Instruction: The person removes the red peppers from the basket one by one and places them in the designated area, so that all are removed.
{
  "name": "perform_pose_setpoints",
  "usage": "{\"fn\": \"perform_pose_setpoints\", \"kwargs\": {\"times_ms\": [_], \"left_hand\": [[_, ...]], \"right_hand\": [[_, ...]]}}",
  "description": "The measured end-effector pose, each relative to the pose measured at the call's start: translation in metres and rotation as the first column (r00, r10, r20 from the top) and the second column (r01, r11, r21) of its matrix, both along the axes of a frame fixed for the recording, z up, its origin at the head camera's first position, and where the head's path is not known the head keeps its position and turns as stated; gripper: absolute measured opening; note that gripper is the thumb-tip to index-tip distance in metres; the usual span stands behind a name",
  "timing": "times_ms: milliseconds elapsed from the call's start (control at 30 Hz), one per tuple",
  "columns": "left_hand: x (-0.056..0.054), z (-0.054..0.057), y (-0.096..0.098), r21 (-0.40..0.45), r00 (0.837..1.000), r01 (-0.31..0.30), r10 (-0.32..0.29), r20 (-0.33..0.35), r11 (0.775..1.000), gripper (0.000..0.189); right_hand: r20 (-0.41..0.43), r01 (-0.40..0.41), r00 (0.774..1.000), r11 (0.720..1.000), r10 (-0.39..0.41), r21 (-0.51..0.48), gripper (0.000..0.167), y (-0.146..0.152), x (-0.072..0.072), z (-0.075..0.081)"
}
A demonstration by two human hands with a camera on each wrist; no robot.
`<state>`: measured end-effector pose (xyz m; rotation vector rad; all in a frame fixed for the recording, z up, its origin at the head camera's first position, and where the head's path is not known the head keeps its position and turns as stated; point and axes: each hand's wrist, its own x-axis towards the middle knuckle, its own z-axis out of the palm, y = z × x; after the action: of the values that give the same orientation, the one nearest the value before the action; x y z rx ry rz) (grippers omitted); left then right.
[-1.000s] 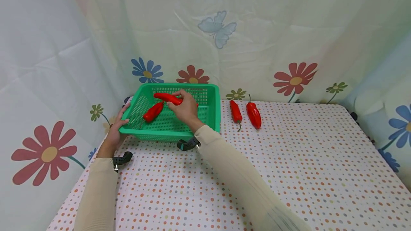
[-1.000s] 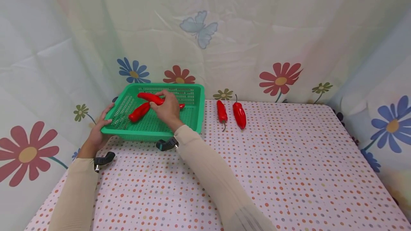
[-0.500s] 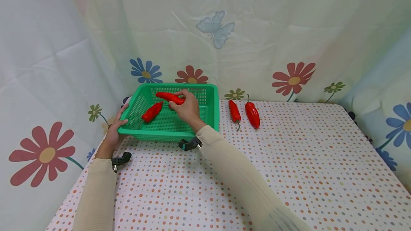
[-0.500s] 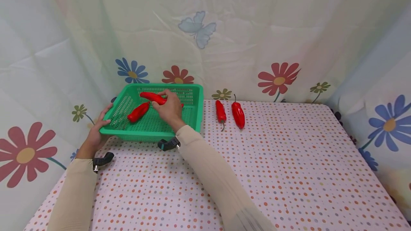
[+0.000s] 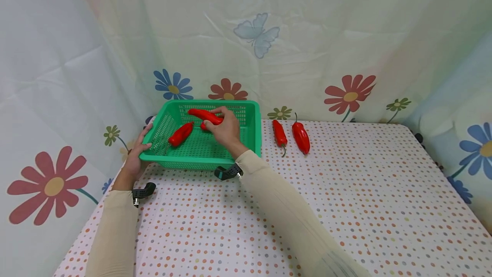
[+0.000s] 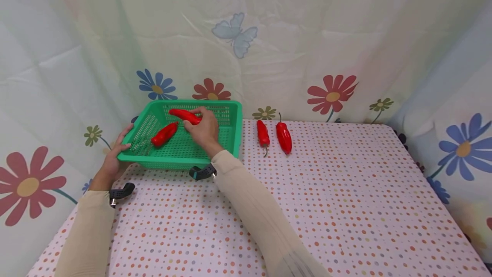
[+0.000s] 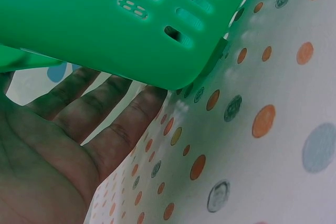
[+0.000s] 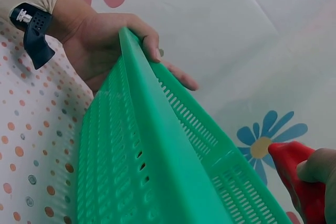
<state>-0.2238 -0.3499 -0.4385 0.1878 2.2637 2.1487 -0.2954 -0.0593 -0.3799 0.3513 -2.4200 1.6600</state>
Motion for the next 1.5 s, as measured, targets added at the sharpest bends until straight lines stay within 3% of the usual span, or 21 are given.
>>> {"fn": "perform_pose_setpoints", "kwargs": {"times_ms": [400,900,1500], "left_hand": [[0.001,0.000,-0.001,0.003,1.000,0.005,-0.005,-0.001,1.000,0.060],[0.000,0.000,0.000,0.000,1.000,0.009,-0.009,-0.004,1.000,0.061],[0.002,0.004,0.002,0.012,1.000,0.004,-0.004,0.008,1.000,0.060]], "right_hand": [[0.015,0.020,1.000,1.000,-0.021,0.008,0.034,0.003,0.001,0.001],[-0.031,0.051,0.998,0.999,-0.052,-0.018,0.036,0.010,-0.002,0.000],[-0.056,0.114,0.992,0.993,-0.111,0.041,0.036,0.016,-0.004,0.002]]}}
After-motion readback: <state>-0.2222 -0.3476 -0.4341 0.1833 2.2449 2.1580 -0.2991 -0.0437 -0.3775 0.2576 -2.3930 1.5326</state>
